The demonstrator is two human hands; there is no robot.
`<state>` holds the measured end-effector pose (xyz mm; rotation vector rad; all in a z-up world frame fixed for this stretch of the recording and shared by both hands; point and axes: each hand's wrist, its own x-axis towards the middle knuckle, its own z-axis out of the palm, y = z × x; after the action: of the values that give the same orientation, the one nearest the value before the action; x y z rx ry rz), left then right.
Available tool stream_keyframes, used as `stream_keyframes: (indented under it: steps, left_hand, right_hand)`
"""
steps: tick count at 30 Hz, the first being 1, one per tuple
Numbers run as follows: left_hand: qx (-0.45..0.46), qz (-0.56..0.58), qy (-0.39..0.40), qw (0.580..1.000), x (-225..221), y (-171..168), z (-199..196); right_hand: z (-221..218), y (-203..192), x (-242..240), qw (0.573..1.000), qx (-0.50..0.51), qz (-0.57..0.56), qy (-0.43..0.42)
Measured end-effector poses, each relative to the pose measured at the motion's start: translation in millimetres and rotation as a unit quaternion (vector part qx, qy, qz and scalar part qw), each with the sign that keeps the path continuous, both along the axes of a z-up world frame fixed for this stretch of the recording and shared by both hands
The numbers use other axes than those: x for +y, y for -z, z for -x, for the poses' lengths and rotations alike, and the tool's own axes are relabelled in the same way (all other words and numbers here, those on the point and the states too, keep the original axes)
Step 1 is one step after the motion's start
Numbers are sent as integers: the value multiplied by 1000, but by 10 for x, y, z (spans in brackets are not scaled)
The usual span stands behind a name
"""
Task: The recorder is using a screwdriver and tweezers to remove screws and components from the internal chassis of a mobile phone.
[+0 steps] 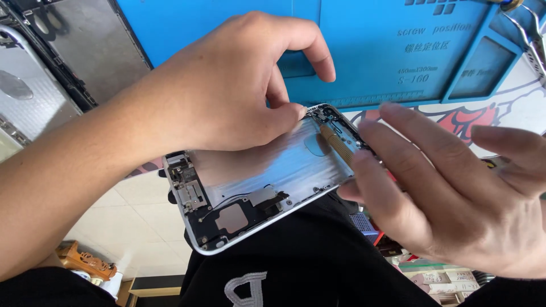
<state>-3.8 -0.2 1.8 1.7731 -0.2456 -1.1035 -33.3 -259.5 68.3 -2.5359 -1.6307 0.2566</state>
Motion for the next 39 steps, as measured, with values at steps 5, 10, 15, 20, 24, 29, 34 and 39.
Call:
stream_keyframes:
  steps: [5,10,15,20,24,29,34,39]
  left_hand:
    - [-38,34,-22,998,30,8,68]
    - [-52,58,-15,997,38,23,45]
    - [10,-30,10,999,-18,-124,-44]
    - [0,-18,11,1000,-1,-55,7]
    - [13,-45,17,999,-33,-151,-57]
    - [10,-28,12,999,-12,-114,-39]
    - [-26,14,0,1000,10,-60,3]
    - [-37,50,-17,998,51,15,71]
  right_hand:
    - [99,26,-71,1000,-15,-1,6]
    - [87,-40,74,999,-44,-6,0]
    - [92,-121,202,995,-89,13,49]
    - [235,-94,54,998,-35,18,51]
    - [236,-102,38,998,-18,25,54]
    - [202,-129,120,997,-37,33,61]
    - [236,-104,100,997,-38,26,68]
    - [274,-99,78,997,-15,41,64]
